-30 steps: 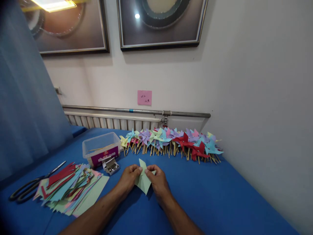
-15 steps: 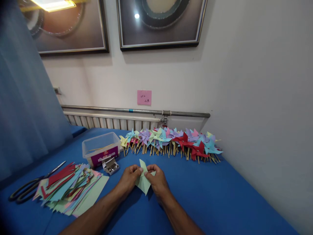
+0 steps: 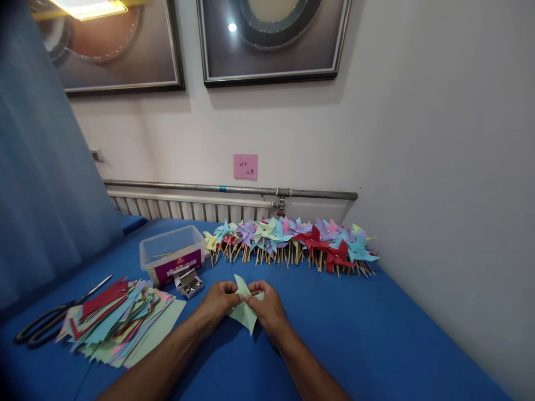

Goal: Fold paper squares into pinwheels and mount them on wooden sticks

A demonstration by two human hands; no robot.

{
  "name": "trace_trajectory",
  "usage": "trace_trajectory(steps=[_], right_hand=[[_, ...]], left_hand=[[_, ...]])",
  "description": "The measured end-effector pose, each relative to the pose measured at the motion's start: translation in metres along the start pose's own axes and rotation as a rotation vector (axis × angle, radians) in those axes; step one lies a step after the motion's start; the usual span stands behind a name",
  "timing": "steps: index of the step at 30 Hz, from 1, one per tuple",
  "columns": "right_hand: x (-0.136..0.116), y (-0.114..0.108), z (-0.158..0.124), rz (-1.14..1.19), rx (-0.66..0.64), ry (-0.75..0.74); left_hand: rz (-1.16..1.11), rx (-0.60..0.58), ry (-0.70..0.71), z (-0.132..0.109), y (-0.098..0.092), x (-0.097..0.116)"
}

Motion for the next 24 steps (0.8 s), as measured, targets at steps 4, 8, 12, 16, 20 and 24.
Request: trace_trajectory(steps=[4,8,12,16,20,24], right_hand=[[-0.002,0.002,-0.002,0.040,-0.019,-0.010],[0.001,0.001,-0.003,0.082,0.012,0.010],[0.000,0.004,-0.008,0.317,0.026,0.012],[-0.011,0.013,-0.015,0.558,-0.055,0.013],[-0.015,0.024,-0.018,0.589,-0.186,0.024],[-0.006,0.025,-0.012,0.519,-0.202,-0.039]], left_hand=[[0.034,0.011,-0.020,-0.001,0.000,-0.001],[0.094,0.034,-0.001,-0.001,-0.002,0.000],[0.006,0.028,0.013,0.001,-0.004,0.000],[-0.184,0.071,-0.026,0.003,-0.013,0.000],[-0.349,0.098,-0.044,0.005,-0.020,-0.001],[-0.319,0.080,-0.036,0.006,-0.018,-0.002]])
Point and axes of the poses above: each hand's wrist, its own z-axis towards the middle knuckle, its own y-axis out of the palm, x = y × z, the point moved 7 cm from there along z, towards the middle knuckle, and after that the axes turned 3 degrees about -x, right-handed, at the moved point
